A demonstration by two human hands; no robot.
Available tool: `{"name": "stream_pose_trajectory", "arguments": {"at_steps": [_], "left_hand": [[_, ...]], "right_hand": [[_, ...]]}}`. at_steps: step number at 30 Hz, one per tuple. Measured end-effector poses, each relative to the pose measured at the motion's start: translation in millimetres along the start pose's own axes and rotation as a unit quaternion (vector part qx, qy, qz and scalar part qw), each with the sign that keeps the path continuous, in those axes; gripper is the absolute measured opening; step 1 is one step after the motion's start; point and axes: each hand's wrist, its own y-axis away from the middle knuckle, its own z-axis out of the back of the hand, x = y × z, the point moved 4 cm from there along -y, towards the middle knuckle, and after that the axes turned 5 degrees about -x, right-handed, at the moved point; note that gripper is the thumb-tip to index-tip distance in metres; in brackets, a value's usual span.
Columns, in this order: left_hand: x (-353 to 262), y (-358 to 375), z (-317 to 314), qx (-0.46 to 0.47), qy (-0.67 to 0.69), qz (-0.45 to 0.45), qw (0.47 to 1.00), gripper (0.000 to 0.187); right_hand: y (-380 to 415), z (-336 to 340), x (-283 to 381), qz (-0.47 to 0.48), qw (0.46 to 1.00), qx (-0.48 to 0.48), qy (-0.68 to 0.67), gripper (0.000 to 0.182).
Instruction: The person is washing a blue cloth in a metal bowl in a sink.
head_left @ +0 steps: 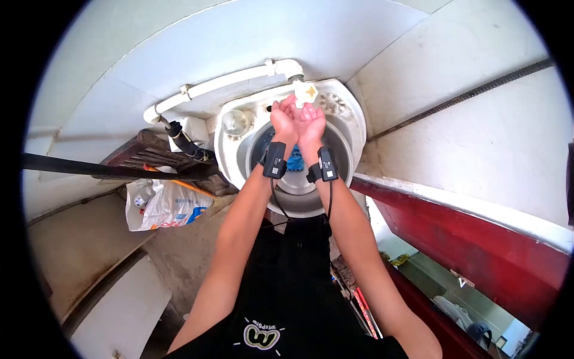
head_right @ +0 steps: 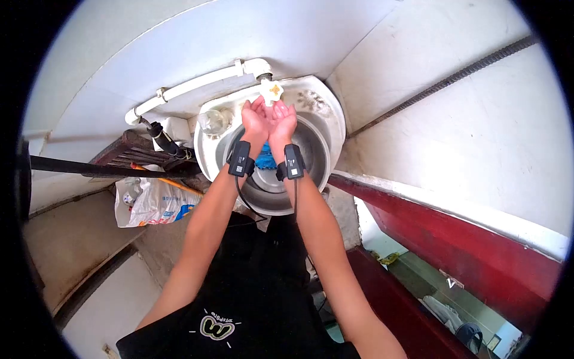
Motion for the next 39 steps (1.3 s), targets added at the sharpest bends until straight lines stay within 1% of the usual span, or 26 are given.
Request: {"name": "stream_pose_trajectory", "arguments": {"at_steps": [2, 3, 5, 6, 8, 9, 11, 12, 14, 18, 20, 24, 26, 27, 29, 30, 31, 32, 33, 34, 35, 36, 38, 39], "left_hand": [[-8, 1, -5, -0.014, 0.031, 0.011, 0.999, 0.048], [-14, 7, -10, -0.016, 0.030, 0.011, 0.999, 0.048], [-26, 24, -28, 0.050, 0.069, 0.018, 0.996, 0.045], [-28, 27, -32, 0.049, 0.070, 0.017, 0.996, 0.045], [-29, 31, -38, 0.024, 0.066, 0.026, 0.997, 0.045], [-29, 34, -41, 0.023, 0.068, 0.025, 0.997, 0.045], [-27, 36, -45, 0.038, 0.112, 0.045, 0.992, 0.045], [-26, 38, -45, 0.038, 0.112, 0.045, 0.992, 0.045], [-29, 40, -46, 0.045, 0.067, -0.003, 0.997, 0.046], [-28, 37, -41, 0.038, 0.046, 0.000, 0.998, 0.050], [-20, 19, -34, 0.071, 0.089, 0.015, 0.993, 0.053], [-25, 34, -37, 0.092, 0.093, 0.030, 0.991, 0.055], [-20, 29, -25, 0.104, 0.050, 0.018, 0.993, 0.056], [-19, 32, -17, 0.099, 0.051, 0.017, 0.994, 0.056], [-13, 43, -2, 0.051, 0.043, 0.011, 0.998, 0.055], [-11, 48, 8, 0.048, 0.040, 0.010, 0.998, 0.055], [-4, 50, 20, 0.023, 0.056, 0.030, 0.998, 0.052], [3, 53, 33, -0.001, 0.072, 0.050, 0.996, 0.049], [8, 60, 44, 0.001, 0.066, 0.053, 0.996, 0.049], [13, 68, 58, -0.045, 0.041, 0.062, 0.996, 0.048], [16, 72, 70, -0.092, 0.020, 0.069, 0.993, 0.047], [22, 74, 84, -0.091, 0.011, 0.076, 0.993, 0.047], [29, 62, 117, -0.104, -0.103, 0.104, 0.984, 0.047], [30, 55, 143, -0.093, -0.185, 0.151, 0.967, 0.048]], "right_hand": [[1, -8, -4, -0.028, 0.997, -0.014, -0.073, 0.056], [-2, -8, -5, -0.029, 0.997, -0.016, -0.073, 0.056], [-9, -17, -3, -0.016, 0.993, 0.104, -0.046, 0.050], [-9, -19, 0, -0.017, 0.993, 0.104, -0.045, 0.050], [-8, -26, 3, -0.050, 0.988, 0.135, -0.053, 0.047], [-8, -28, 5, -0.051, 0.988, 0.135, -0.051, 0.047], [-7, -32, 11, -0.018, 0.994, 0.099, -0.031, 0.043], [-4, -35, 12, -0.018, 0.994, 0.099, -0.030, 0.043], [4, -39, 15, -0.030, 0.994, 0.103, -0.033, 0.041], [-7, -30, 10, -0.040, 0.992, 0.112, -0.044, 0.039], [-5, -32, 10, -0.033, 0.994, 0.101, -0.028, 0.039], [-6, -27, 6, -0.034, 0.992, 0.119, -0.024, 0.038], [-9, -18, 2, -0.025, 0.989, 0.142, -0.034, 0.041], [-5, -13, -1, -0.029, 0.989, 0.139, -0.032, 0.041], [8, 3, -5, -0.061, 0.995, 0.075, -0.015, 0.045], [5, 24, -12, -0.064, 0.995, 0.073, -0.018, 0.045], [-2, 44, -23, -0.106, 0.965, 0.211, -0.115, 0.046], [1, 54, -26, -0.143, 0.905, 0.343, -0.208, 0.047], [12, 62, -30, -0.138, 0.905, 0.341, -0.213, 0.047], [17, 80, -40, -0.122, 0.965, 0.178, -0.148, 0.047], [24, 99, -46, -0.106, 0.992, 0.010, -0.075, 0.048], [37, 111, -46, -0.099, 0.992, 0.003, -0.083, 0.048], [47, 133, -50, -0.130, 0.978, -0.077, -0.144, 0.052], [49, 148, -51, -0.123, 0.977, -0.083, -0.153, 0.052]]}}
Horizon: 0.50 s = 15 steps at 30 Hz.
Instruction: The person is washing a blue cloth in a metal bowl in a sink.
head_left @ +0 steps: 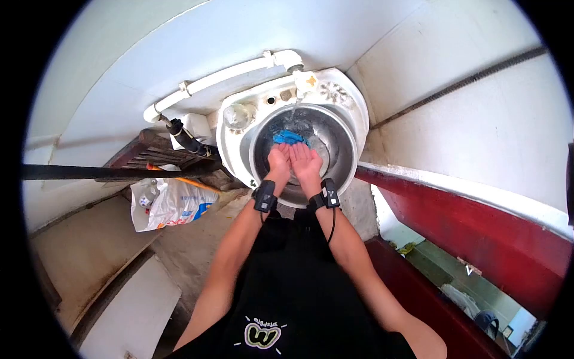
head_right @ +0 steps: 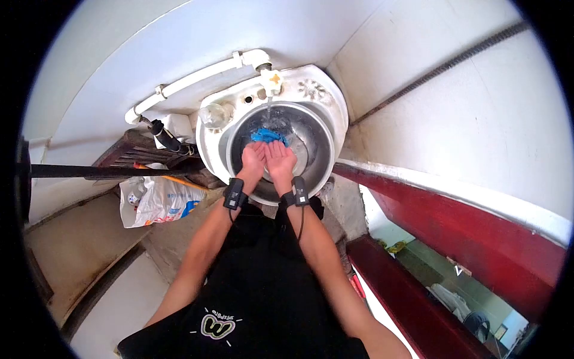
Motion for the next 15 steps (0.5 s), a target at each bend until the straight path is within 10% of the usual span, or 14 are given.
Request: {"name": "stream_pose_trajectory", "arguments": {"at_steps": [5, 6, 11, 13, 14, 15], "left_hand": [[-28, 15, 17, 0.088, -0.184, 0.003, 0.979, 0.048], [-56, 37, 1, 0.171, -0.222, -0.022, 0.960, 0.044], [-132, 134, -60, 0.253, -0.299, -0.122, 0.912, 0.041], [-162, 165, -88, 0.273, -0.390, -0.234, 0.848, 0.041], [-175, 178, -106, 0.263, -0.458, -0.280, 0.802, 0.043], [-182, 184, -115, 0.239, -0.514, -0.318, 0.760, 0.045]], "right_hand": [[-7, 19, 34, 0.006, 0.972, -0.086, 0.220, 0.054], [6, 15, 55, 0.070, 0.900, -0.067, 0.426, 0.049], [43, -4, 112, 0.107, 0.832, 0.066, 0.540, 0.036], [57, -14, 128, 0.153, 0.701, 0.085, 0.691, 0.030], [88, -40, 140, 0.218, 0.504, 0.042, 0.835, 0.021], [87, -36, 147, 0.219, 0.504, 0.043, 0.834, 0.021]]}}
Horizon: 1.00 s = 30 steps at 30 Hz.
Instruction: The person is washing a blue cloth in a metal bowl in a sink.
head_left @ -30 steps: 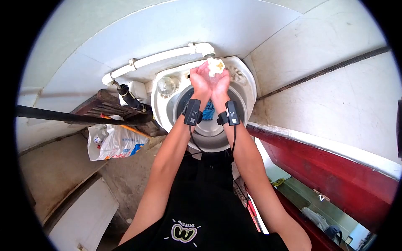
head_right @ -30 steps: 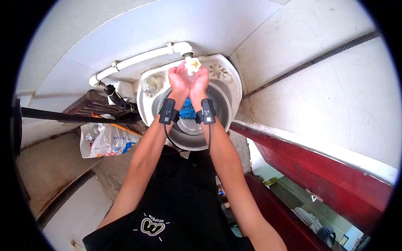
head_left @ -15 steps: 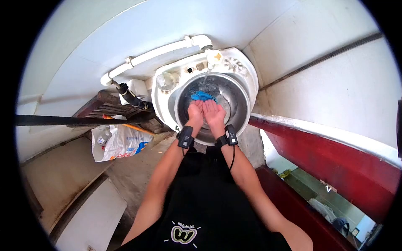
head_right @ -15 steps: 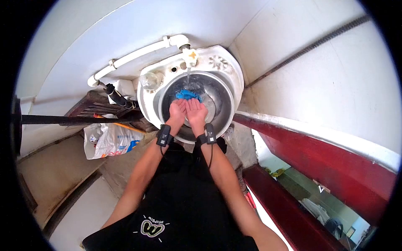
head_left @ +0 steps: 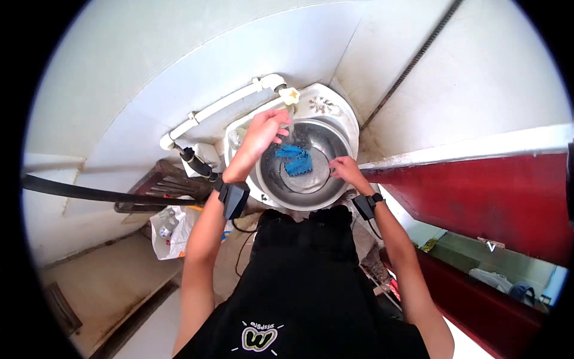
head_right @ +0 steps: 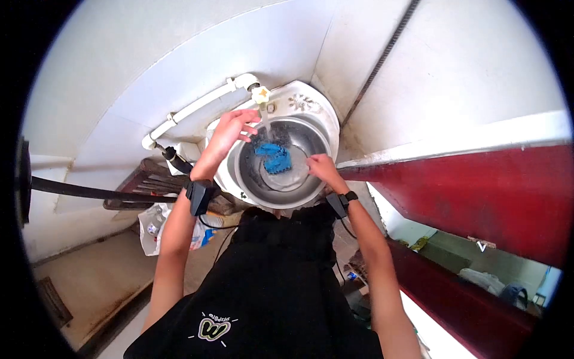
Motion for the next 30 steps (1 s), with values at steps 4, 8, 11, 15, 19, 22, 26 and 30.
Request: {"name": "stream_pose_trajectory", "arguments": {"at_steps": [4, 8, 11, 15, 19, 22, 26, 30], "left_hand": [[-35, -26, -3, 0.107, -0.272, 0.073, 0.954, 0.051], [-46, -51, -23, 0.101, -0.398, 0.063, 0.909, 0.051], [-36, -65, -21, 0.040, -0.489, -0.026, 0.871, 0.050], [-47, -72, -24, 0.016, -0.594, -0.193, 0.781, 0.044], [-57, -76, -31, 0.093, -0.636, -0.208, 0.737, 0.039], [-52, -69, -40, 0.094, -0.656, -0.232, 0.712, 0.035], [-40, -74, -41, 0.027, -0.620, -0.245, 0.745, 0.026], [-38, -73, -39, 0.043, -0.621, -0.297, 0.724, 0.017]], "right_hand": [[4, 8, -7, 0.188, 0.958, -0.187, 0.112, 0.013], [21, 2, -39, 0.092, 0.968, -0.221, 0.069, 0.017], [35, -6, -43, 0.052, 0.957, -0.266, 0.104, 0.025], [39, -7, -59, -0.010, 0.930, -0.324, 0.173, 0.037], [55, -3, -54, -0.234, 0.969, -0.048, -0.064, 0.064], [62, -34, -70, -0.272, 0.914, 0.030, -0.299, 0.065], [62, -60, -73, -0.289, 0.873, 0.095, -0.381, 0.062], [59, -65, -62, -0.252, 0.855, 0.106, -0.440, 0.040]]}}
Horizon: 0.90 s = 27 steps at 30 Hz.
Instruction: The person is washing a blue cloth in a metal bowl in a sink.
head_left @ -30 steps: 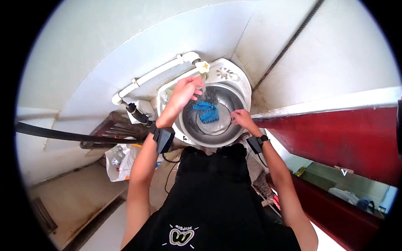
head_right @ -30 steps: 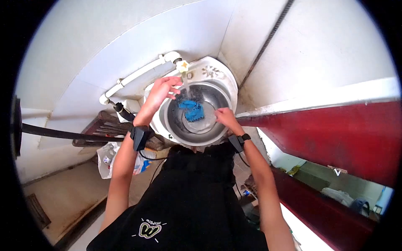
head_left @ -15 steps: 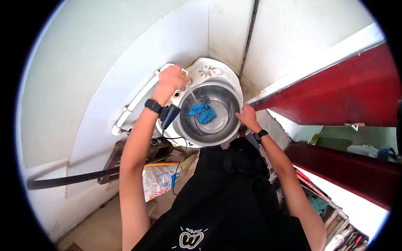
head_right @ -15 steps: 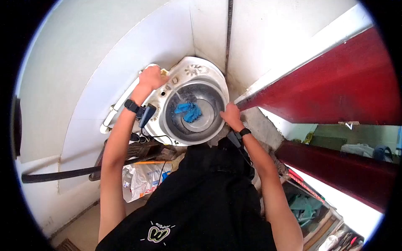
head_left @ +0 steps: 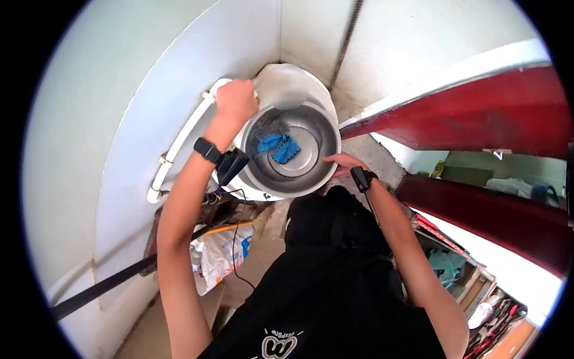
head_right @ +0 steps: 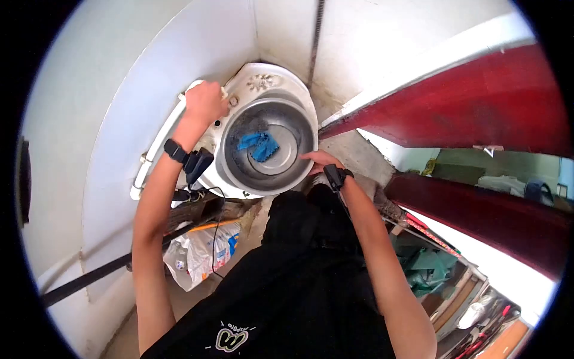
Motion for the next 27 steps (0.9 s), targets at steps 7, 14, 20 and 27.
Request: {"name": "stream_pose_trajectory", "arguments": {"at_steps": [7, 14, 20, 27], "left_hand": [[22, 21, -8, -0.037, 0.062, 0.020, 0.997, 0.029], [41, 125, -93, 0.014, 0.234, 0.241, 0.942, 0.061], [28, 194, -226, 0.169, 0.348, 0.313, 0.867, 0.070], [15, 194, -245, 0.052, 0.454, 0.274, 0.846, 0.059]], "right_hand": [[-24, 8, -7, 0.038, 0.997, -0.049, 0.037, 0.043], [-19, 9, -6, 0.066, 0.992, -0.107, 0.033, 0.043], [-24, 7, -20, 0.106, 0.990, -0.095, -0.017, 0.046], [-14, 18, -45, 0.160, 0.983, -0.084, -0.032, 0.048]]}}
